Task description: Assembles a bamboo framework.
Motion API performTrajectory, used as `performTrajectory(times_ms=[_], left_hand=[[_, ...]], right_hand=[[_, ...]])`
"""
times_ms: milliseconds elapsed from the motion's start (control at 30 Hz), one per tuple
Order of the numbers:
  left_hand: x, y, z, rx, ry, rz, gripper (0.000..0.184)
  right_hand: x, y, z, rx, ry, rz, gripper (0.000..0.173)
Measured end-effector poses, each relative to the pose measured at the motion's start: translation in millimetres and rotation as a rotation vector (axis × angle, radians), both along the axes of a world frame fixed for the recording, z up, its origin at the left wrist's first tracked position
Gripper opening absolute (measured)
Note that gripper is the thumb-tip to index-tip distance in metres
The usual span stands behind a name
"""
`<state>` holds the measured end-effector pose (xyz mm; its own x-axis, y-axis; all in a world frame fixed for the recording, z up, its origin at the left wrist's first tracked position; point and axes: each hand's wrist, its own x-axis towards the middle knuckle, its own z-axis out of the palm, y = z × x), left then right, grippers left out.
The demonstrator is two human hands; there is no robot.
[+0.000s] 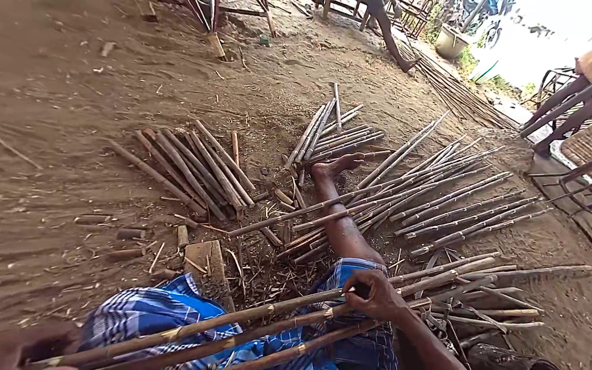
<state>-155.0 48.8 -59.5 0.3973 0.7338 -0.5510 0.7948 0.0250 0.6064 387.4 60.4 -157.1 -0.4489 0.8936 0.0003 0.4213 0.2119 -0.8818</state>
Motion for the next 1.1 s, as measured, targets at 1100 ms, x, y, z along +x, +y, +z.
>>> performTrajectory(times_ms=[1100], left_hand=[[120,29,-112,0.27,-0.25,-0.171,0.035]], right_hand=[[-41,8,-6,0.036,0.034,0.092,0.01]])
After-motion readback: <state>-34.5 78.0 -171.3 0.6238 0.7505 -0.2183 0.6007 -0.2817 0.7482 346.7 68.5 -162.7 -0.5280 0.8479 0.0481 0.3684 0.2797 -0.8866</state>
